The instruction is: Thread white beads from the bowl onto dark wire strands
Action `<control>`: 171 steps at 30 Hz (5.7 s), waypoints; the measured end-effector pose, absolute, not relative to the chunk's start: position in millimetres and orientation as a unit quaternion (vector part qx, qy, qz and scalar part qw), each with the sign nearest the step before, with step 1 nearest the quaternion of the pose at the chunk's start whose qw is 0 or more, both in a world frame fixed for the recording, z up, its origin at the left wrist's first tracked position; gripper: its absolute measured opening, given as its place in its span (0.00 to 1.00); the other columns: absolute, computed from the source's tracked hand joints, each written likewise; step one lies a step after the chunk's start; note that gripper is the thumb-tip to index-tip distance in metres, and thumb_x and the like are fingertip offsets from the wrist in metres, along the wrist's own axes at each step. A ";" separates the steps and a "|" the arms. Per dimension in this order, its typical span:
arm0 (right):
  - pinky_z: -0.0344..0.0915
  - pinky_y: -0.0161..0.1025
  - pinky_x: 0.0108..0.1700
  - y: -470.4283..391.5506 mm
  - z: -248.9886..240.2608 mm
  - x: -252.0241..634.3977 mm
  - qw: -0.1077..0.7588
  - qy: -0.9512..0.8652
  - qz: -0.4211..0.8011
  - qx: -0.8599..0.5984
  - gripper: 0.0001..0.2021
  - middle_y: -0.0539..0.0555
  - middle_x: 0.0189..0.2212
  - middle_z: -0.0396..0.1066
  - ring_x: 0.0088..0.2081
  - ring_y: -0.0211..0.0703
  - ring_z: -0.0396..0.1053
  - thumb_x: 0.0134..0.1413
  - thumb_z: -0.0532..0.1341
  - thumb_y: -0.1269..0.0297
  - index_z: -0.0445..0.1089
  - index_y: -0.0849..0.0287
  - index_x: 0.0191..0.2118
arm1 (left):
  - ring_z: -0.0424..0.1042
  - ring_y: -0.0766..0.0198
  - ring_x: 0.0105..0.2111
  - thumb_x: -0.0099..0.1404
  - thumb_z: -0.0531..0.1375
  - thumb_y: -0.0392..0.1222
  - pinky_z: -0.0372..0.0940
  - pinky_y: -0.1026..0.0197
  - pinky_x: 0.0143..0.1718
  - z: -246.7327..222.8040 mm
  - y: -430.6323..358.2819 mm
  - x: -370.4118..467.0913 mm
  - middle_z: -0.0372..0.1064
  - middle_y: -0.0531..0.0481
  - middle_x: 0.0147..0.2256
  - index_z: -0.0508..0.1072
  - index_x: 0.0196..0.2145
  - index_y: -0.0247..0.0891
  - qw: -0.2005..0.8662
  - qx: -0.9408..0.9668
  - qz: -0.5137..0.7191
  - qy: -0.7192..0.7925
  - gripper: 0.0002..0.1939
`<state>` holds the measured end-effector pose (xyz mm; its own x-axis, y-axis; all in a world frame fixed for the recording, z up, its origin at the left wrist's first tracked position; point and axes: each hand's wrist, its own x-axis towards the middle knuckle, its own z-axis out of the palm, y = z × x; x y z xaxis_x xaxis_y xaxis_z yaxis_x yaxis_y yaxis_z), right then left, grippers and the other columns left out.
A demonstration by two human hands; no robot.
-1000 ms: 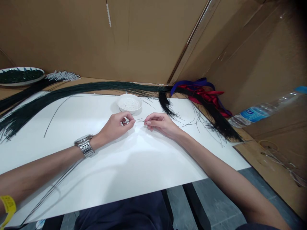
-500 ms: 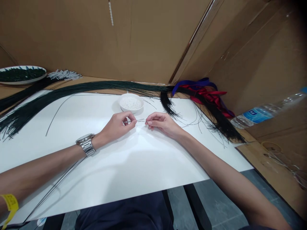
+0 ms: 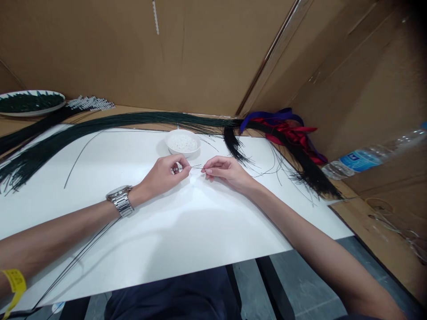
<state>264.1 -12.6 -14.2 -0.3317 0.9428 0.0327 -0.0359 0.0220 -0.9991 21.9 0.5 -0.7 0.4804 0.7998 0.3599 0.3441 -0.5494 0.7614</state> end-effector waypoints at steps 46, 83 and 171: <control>0.68 0.37 0.31 -15.7 -7.0 261.4 0.430 -0.556 0.580 -0.411 0.12 0.53 0.29 0.77 0.27 0.36 0.70 0.43 0.75 0.61 0.78 0.61 0.33 | 0.65 0.69 0.26 0.64 0.59 0.40 0.62 0.66 0.29 1.3 -0.6 22.4 0.73 0.54 0.29 0.73 0.30 0.37 0.307 0.805 0.355 0.363 0.06; 0.67 0.37 0.34 -29.2 -1.7 247.6 0.429 -0.652 0.422 -0.461 0.09 0.54 0.35 0.74 0.36 0.42 0.69 0.52 0.69 0.58 0.77 0.57 0.37 | 0.65 0.67 0.26 0.64 0.58 0.40 0.58 0.64 0.29 -1.6 -5.4 21.6 0.70 0.54 0.27 0.71 0.30 0.39 0.229 0.852 0.316 0.349 0.06; 0.52 0.34 0.32 83.8 38.6 186.0 0.130 -0.898 0.103 -0.409 0.08 0.54 0.29 0.74 0.30 0.37 0.63 0.50 0.56 0.77 0.71 0.62 0.30 | 0.68 0.67 0.28 0.66 0.56 0.37 0.62 0.63 0.31 -2.6 -5.3 19.6 0.72 0.54 0.31 0.73 0.33 0.39 0.226 0.848 0.321 0.355 0.06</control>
